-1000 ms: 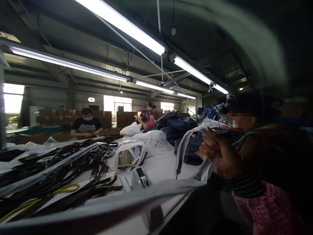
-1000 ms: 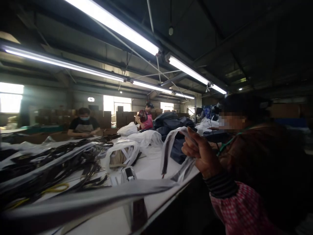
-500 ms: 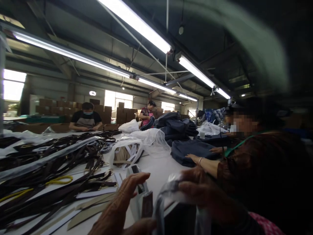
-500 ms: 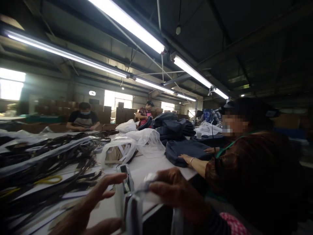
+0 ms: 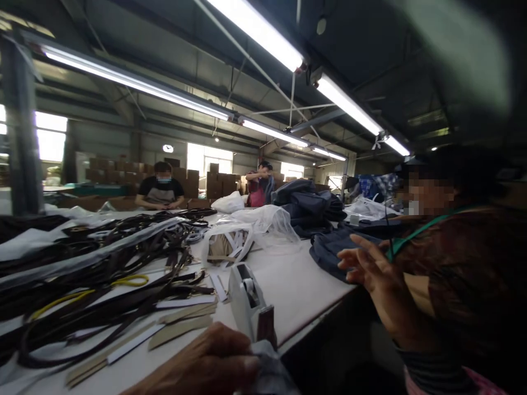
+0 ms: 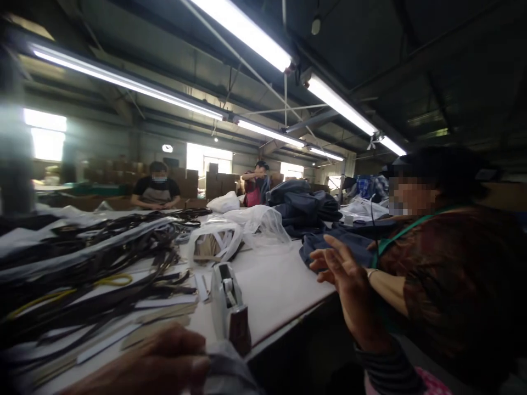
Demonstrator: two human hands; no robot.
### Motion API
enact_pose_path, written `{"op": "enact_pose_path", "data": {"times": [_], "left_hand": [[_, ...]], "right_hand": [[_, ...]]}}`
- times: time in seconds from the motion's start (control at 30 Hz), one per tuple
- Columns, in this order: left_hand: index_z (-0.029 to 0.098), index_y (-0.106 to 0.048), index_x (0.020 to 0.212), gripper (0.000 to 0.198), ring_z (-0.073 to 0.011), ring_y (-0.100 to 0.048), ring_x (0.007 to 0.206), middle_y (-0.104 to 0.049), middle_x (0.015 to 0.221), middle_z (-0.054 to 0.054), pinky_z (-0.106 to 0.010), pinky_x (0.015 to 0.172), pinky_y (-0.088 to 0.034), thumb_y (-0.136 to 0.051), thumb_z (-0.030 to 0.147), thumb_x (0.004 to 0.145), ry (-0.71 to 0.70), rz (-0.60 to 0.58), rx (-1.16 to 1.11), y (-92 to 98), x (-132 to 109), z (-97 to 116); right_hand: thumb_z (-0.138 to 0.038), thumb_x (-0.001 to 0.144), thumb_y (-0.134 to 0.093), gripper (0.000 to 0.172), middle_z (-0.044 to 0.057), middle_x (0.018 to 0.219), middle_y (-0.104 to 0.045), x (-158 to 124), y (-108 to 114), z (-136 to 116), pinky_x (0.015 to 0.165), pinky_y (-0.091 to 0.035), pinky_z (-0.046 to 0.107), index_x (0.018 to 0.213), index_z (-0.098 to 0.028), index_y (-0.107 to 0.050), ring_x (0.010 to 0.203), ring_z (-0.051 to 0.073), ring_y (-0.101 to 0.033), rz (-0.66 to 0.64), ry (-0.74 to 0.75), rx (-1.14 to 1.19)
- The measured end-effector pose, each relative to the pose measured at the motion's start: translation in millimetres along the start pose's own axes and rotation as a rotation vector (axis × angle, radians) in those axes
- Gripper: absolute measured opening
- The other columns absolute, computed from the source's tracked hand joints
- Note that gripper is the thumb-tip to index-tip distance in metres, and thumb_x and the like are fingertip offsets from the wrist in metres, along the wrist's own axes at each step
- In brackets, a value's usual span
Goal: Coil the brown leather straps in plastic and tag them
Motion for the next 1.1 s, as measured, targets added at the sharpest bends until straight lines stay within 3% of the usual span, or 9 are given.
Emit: {"op": "enact_pose_path", "data": {"times": [0.07,0.17,0.27,0.37,0.47,0.6,0.77,0.97,1.1], "left_hand": [[0.017,-0.063,0.074,0.035,-0.0088,-0.029,0.052,-0.043,0.060,0.005,-0.023,0.046,-0.019,-0.074,0.049,0.083,-0.019,-0.028,0.165,-6.2,-6,21],[0.018,-0.054,0.064,0.029,-0.0101,-0.034,0.054,-0.039,0.058,0.005,-0.026,0.050,-0.020,-0.065,0.031,0.087,-0.134,-0.077,0.555,-22.4,-17,59],[0.019,-0.053,0.065,0.028,-0.0119,-0.041,0.058,-0.045,0.061,0.003,-0.026,0.056,-0.027,-0.062,0.027,0.090,-0.272,-0.046,0.855,-27.2,-31,82],[0.022,-0.061,0.076,0.016,-0.0159,-0.048,0.067,-0.054,0.073,0.000,-0.026,0.063,-0.036,-0.060,0.029,0.091,-0.282,0.093,1.080,-8.2,-48,78],[0.024,-0.064,0.087,0.006,-0.0207,-0.053,0.080,-0.059,0.088,-0.003,-0.028,0.072,-0.042,-0.065,0.025,0.082,-0.171,0.226,1.199,24.7,-63,55],[0.020,-0.062,0.085,0.012,-0.0208,-0.060,0.071,-0.062,0.083,-0.004,-0.027,0.058,-0.047,-0.058,0.027,0.075,0.120,0.212,0.863,69.2,-66,-3],[0.018,-0.060,0.078,0.025,-0.0116,-0.048,0.044,-0.060,0.054,0.000,-0.020,0.045,-0.035,-0.062,0.042,0.075,0.074,0.259,0.369,95.9,-67,-14],[0.020,-0.070,0.087,0.045,-0.0181,-0.063,0.078,-0.069,0.083,-0.004,-0.024,0.070,-0.051,-0.060,0.063,0.090,-0.139,0.408,0.623,115.4,-81,29],[0.022,-0.073,0.079,0.056,-0.0209,-0.060,0.059,-0.068,0.070,-0.005,-0.027,0.050,-0.049,-0.061,0.077,0.077,0.054,0.360,0.521,131.6,-55,-24]], "right_hand": [[-0.060,0.093,-0.064,0.060,0.011,0.115,-0.072,-11,-32,-8,0.071,-0.055,0.030,0.141,-0.025,-0.059,0.097,0.025,-0.068,-0.208,0.017,-0.025],[-0.055,0.087,-0.075,0.056,0.008,0.124,-0.072,-78,-114,-3,0.091,-0.055,0.039,0.137,-0.031,-0.065,0.108,0.028,-0.067,-0.774,-0.056,-0.099],[-0.045,0.087,-0.078,0.058,0.004,0.124,-0.072,-136,-159,10,0.097,-0.054,0.038,0.141,-0.035,-0.063,0.115,0.029,-0.066,-0.991,-0.155,-0.081],[-0.038,0.092,-0.072,0.038,0.002,0.100,-0.077,-149,-182,14,0.071,-0.057,0.027,0.129,-0.029,-0.070,0.089,0.023,-0.072,-0.994,-0.024,-0.129],[-0.025,0.093,-0.066,0.010,0.002,0.074,-0.073,-139,-192,6,0.057,-0.049,0.025,0.091,-0.020,-0.075,0.066,0.020,-0.069,-0.887,0.407,-0.448],[-0.013,0.100,-0.048,0.024,0.003,0.069,-0.069,-118,-171,-23,0.058,-0.047,0.027,0.087,-0.018,-0.067,0.060,0.018,-0.068,-0.522,0.825,-0.625],[-0.021,0.105,-0.048,0.020,0.005,0.084,-0.076,-90,-142,-33,0.061,-0.051,0.025,0.108,-0.017,-0.068,0.065,0.018,-0.073,-0.320,0.795,-0.654],[-0.025,0.105,-0.052,0.021,0.005,0.084,-0.078,-86,-148,-22,0.064,-0.054,0.022,0.114,-0.018,-0.069,0.068,0.017,-0.075,-0.420,0.714,-0.567],[-0.033,0.106,-0.047,0.031,0.001,0.067,-0.067,-87,-162,-13,0.056,-0.045,0.021,0.088,-0.019,-0.070,0.058,0.014,-0.063,-0.569,0.578,-0.522]]}}
Point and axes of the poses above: each hand's wrist, its own x-axis towards the middle knuckle, its own y-axis out of the back of the hand, z = x × y, the point moved 10 cm from there along x, towards the middle knuckle
